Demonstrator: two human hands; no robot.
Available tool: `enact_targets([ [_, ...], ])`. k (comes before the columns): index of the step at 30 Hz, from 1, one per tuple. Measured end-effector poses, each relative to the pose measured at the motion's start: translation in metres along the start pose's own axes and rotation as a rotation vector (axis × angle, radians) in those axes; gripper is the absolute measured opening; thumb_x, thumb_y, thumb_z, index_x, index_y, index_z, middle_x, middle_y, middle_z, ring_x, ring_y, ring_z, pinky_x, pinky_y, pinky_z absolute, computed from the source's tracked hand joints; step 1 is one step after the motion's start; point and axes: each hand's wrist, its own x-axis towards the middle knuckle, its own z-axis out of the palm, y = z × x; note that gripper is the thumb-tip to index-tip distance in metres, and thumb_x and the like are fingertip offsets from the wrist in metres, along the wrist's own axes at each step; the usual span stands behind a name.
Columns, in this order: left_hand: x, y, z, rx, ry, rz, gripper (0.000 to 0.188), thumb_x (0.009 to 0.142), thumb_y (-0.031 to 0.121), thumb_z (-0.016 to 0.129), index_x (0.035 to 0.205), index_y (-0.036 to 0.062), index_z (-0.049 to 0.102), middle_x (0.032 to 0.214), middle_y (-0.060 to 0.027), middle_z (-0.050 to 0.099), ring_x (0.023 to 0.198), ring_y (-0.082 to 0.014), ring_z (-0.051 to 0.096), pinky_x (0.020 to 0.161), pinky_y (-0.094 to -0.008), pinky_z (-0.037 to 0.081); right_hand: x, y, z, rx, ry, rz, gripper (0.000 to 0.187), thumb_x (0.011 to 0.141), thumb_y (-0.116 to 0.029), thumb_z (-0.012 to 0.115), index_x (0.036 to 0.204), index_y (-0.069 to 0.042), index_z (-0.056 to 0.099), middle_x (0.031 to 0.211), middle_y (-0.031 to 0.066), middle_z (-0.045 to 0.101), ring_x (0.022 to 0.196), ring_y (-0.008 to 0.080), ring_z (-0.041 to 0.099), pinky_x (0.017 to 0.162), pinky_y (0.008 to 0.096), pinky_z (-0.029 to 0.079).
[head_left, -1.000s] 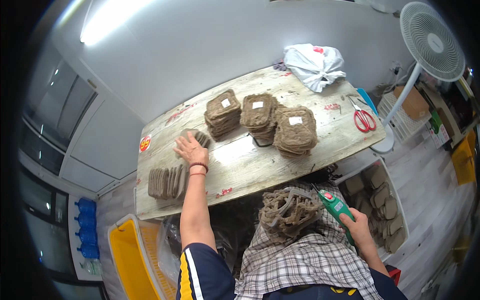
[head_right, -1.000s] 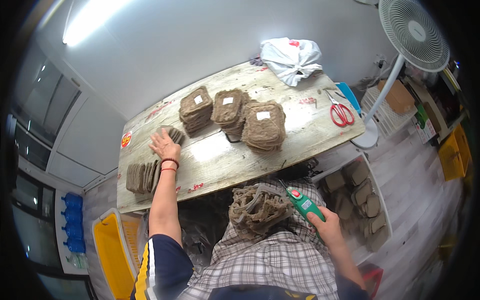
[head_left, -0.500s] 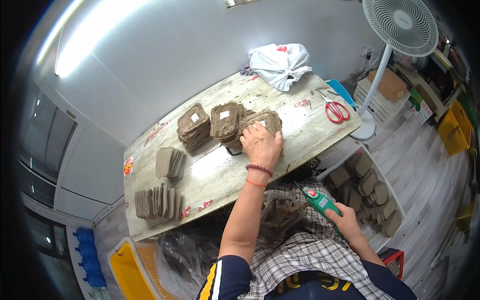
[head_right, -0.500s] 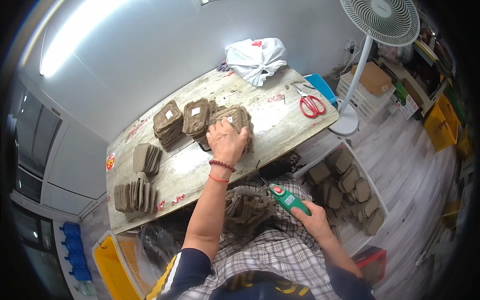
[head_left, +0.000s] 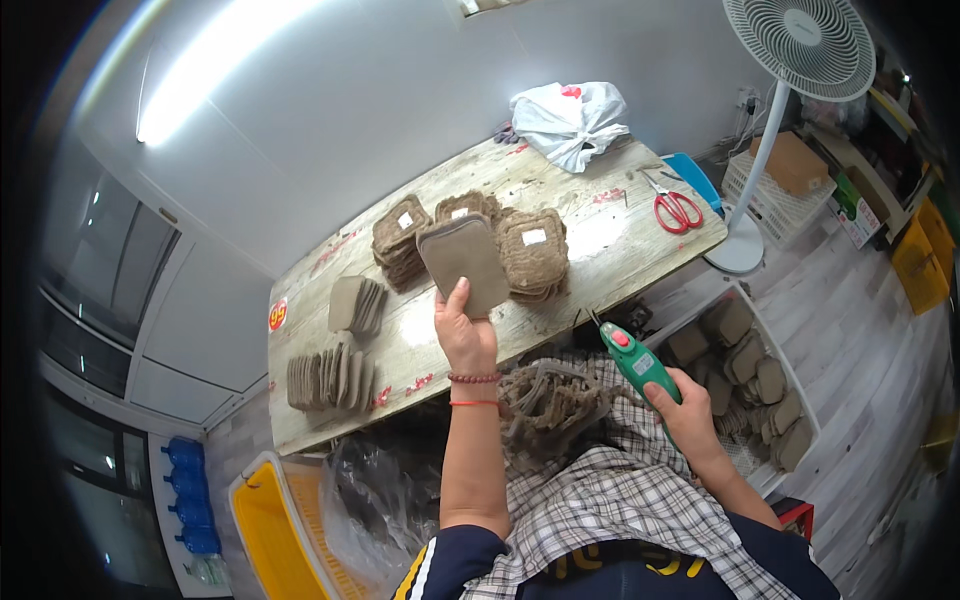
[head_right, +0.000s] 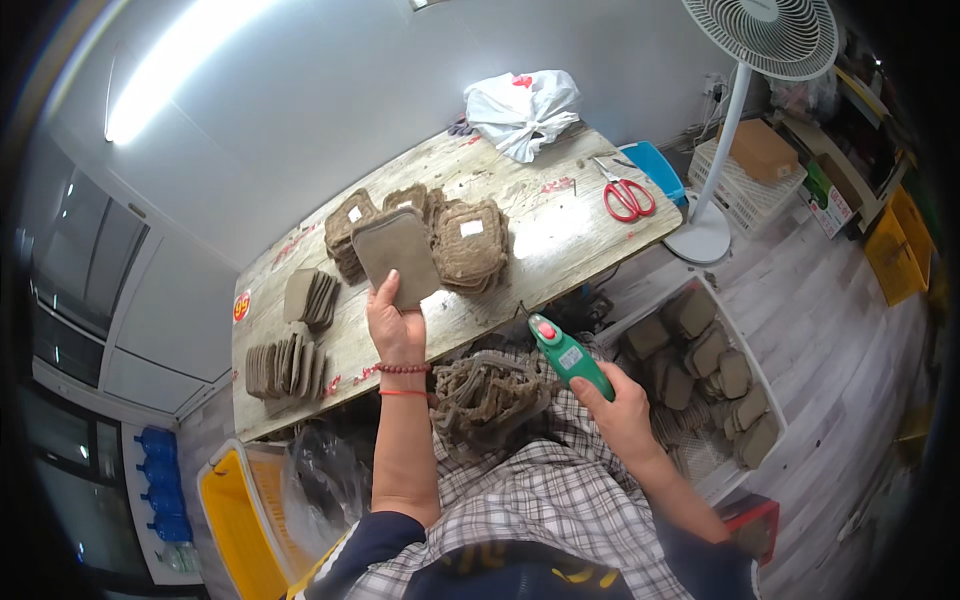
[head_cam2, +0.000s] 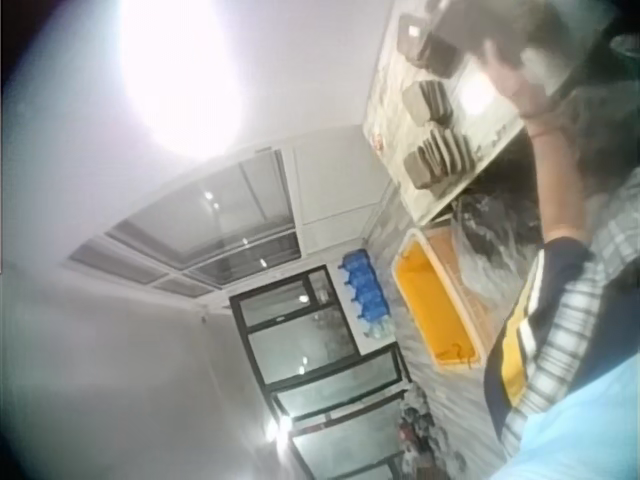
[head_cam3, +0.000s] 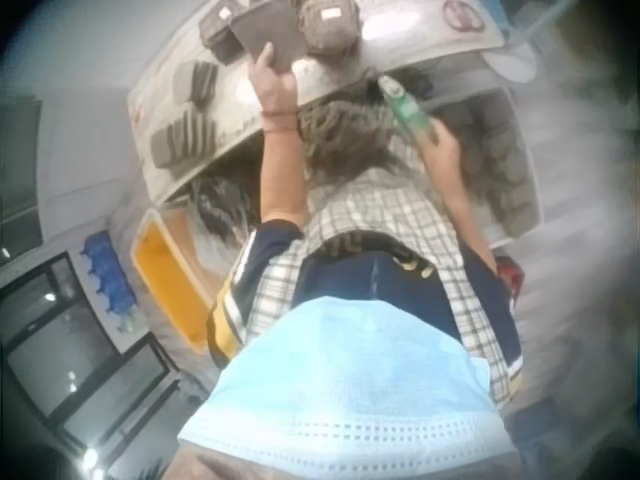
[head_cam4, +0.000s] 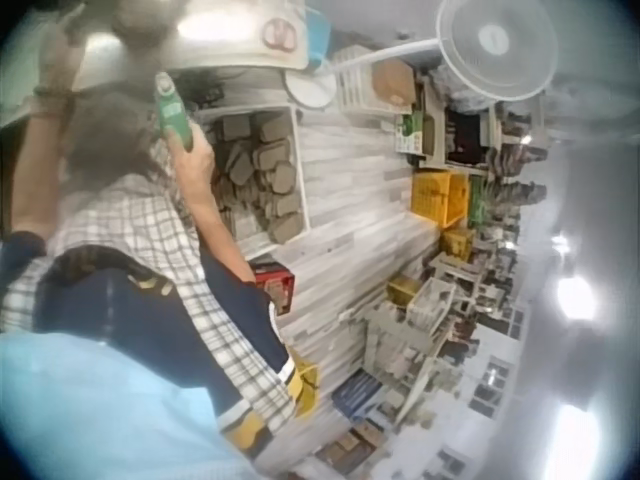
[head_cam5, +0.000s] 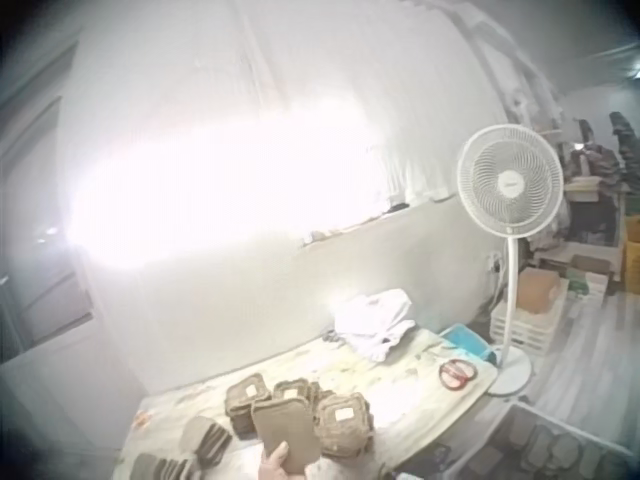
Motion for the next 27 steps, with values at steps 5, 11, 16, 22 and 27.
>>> enact_targets([
  [5, -0.029, -0.026, -0.01, -0.291, 0.167, -0.177, 0.039, 0.086, 0.0, 0.067, 0.122, 0.0019, 0.055, 0.12, -0.0084, 0.061, 0.111, -0.0228, 0.059, 0.099, -0.0396, 0.048, 0.005, -0.015, 0.021, -0.1, 0.019, -0.07, 0.04, 0.088, -0.034, 0.07, 0.11, -0.001, 0.064, 0.075, 0.0062, 0.064, 0.065, 0.0111, 0.057, 0.063, 0.0282, 0.048],
  [11, -0.04, -0.045, 0.003, -0.48, 0.148, -0.266, 0.032, 0.087, 0.002, 0.066, 0.118, 0.0035, 0.058, 0.115, -0.0064, 0.064, 0.107, -0.0214, 0.061, 0.098, -0.0383, 0.049, 0.001, -0.016, 0.026, -0.094, 0.043, -0.03, 0.041, 0.088, -0.036, 0.07, 0.11, -0.002, 0.064, 0.076, 0.0074, 0.066, 0.069, 0.0126, 0.059, 0.066, 0.0286, 0.048],
  [16, -0.043, -0.059, 0.005, -0.499, 0.122, -0.269, 0.033, 0.088, 0.003, 0.065, 0.12, 0.0035, 0.056, 0.115, -0.0068, 0.064, 0.107, -0.0216, 0.06, 0.097, -0.0377, 0.049, -0.001, -0.02, 0.03, -0.089, 0.047, -0.023, 0.041, 0.088, -0.036, 0.07, 0.11, -0.002, 0.064, 0.077, 0.0069, 0.066, 0.07, 0.012, 0.061, 0.067, 0.028, 0.049],
  [22, -0.057, -0.068, 0.007, -0.392, 0.059, -0.302, 0.036, 0.089, 0.005, 0.064, 0.124, 0.0048, 0.054, 0.12, -0.0061, 0.061, 0.111, -0.0222, 0.058, 0.099, -0.0382, 0.047, 0.001, -0.022, 0.028, -0.113, 0.06, -0.035, 0.044, 0.088, -0.039, 0.069, 0.111, -0.002, 0.064, 0.077, 0.0068, 0.066, 0.071, 0.0128, 0.061, 0.067, 0.0284, 0.048],
  [27, -0.071, -0.074, 0.007, -0.346, -0.029, -0.362, 0.038, 0.091, 0.003, 0.061, 0.128, 0.0076, 0.051, 0.123, -0.0067, 0.059, 0.113, -0.0228, 0.057, 0.099, -0.039, 0.048, 0.005, -0.028, 0.026, -0.107, 0.084, -0.046, 0.047, 0.088, -0.042, 0.068, 0.111, -0.001, 0.063, 0.076, 0.0064, 0.065, 0.07, 0.0127, 0.059, 0.067, 0.0286, 0.048],
])
